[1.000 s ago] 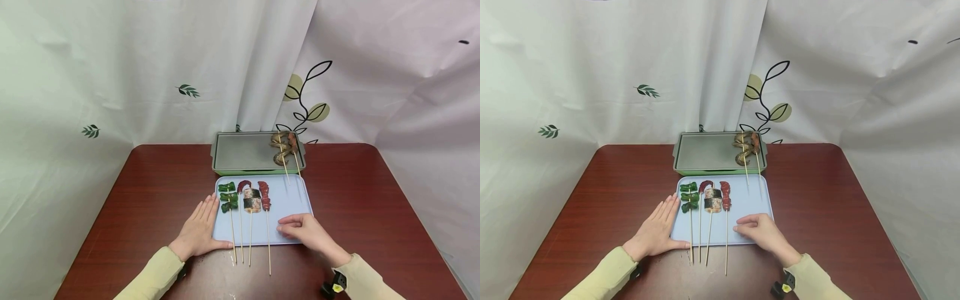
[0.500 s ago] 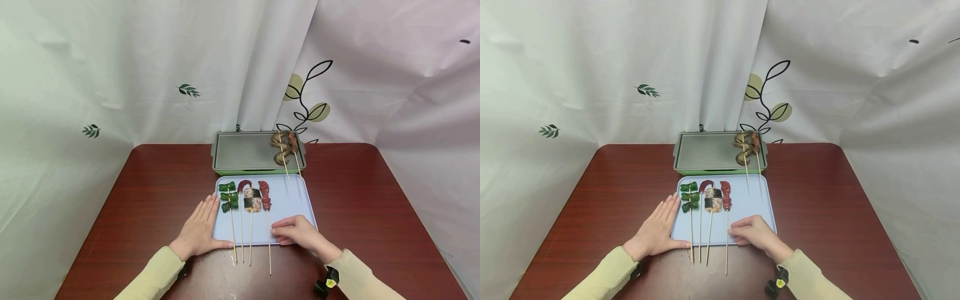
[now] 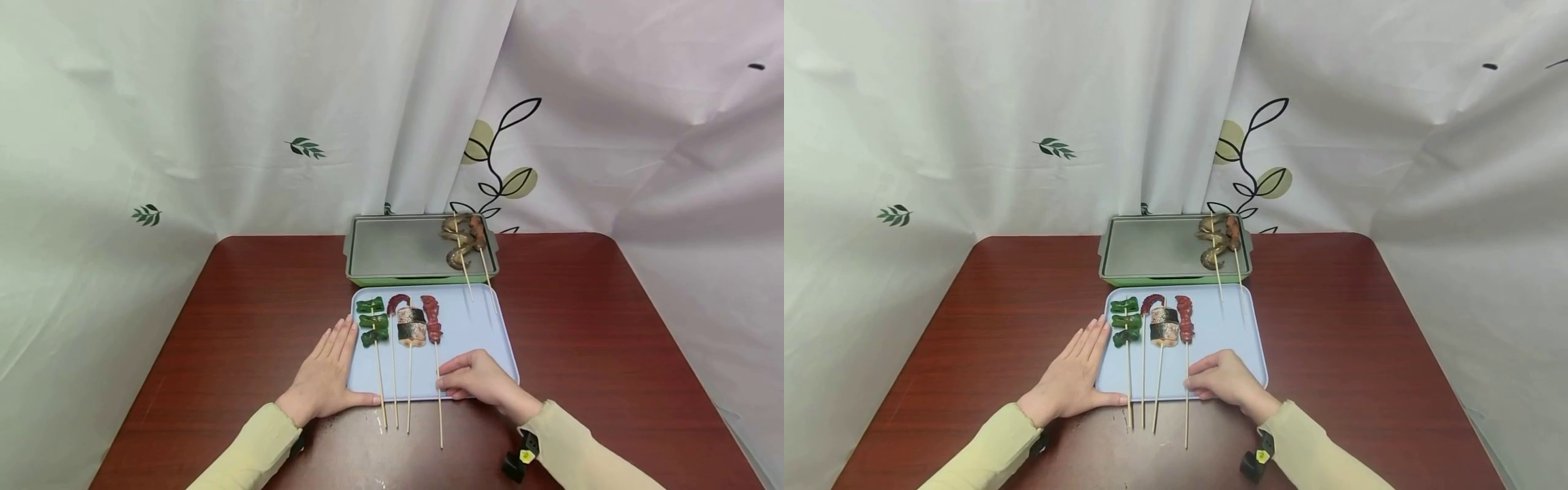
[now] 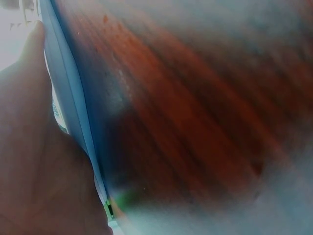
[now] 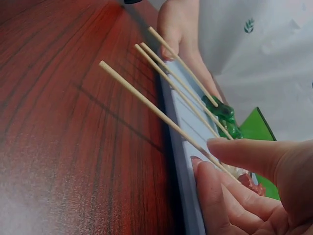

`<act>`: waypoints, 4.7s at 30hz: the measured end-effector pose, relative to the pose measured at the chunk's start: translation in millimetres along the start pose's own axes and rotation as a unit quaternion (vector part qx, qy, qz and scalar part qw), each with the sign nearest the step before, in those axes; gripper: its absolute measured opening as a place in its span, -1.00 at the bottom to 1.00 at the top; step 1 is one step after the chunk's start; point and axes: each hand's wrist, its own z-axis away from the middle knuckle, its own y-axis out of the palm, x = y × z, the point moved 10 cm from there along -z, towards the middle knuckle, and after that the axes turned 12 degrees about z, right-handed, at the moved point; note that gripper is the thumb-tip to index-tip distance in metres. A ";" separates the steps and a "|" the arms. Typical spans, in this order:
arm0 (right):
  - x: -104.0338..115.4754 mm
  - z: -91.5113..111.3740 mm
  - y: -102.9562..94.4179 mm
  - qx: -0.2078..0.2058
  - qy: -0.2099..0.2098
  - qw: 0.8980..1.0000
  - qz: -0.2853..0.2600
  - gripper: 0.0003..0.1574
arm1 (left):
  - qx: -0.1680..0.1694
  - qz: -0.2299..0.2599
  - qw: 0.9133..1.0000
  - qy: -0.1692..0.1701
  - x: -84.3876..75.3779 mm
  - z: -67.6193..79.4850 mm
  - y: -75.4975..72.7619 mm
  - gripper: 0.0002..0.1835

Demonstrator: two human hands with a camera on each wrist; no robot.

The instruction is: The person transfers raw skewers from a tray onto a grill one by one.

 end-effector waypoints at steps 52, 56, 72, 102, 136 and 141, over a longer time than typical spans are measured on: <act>12.1 28.7 -22.1 -0.015 -0.058 0.994 -0.090 -0.45 | -0.002 -0.018 1.000 -0.001 0.7 0.4 1.2 0.48; 18.3 31.5 -23.7 -0.009 -0.069 0.993 -0.096 -0.44 | 0.000 -0.006 1.000 0.001 -1.4 0.2 -2.1 0.47; 48.1 37.9 -43.4 -0.026 -0.104 0.993 -0.052 -0.44 | -0.010 -0.025 1.000 0.000 1.2 1.4 2.9 0.47; 103.0 -63.3 -116.0 -0.101 -0.042 0.993 -0.040 -0.50 | 0.025 -0.021 0.999 -0.015 -3.1 0.7 -2.5 0.47; 107.3 -85.3 -111.3 -0.127 0.009 0.984 0.126 -0.56 | 0.005 -0.005 1.000 -0.004 -4.3 1.1 -5.4 0.47; 110.9 -83.6 -108.5 -0.125 -0.006 0.982 0.140 -0.55 | 0.017 -0.014 1.000 -0.009 -4.8 0.3 -5.4 0.47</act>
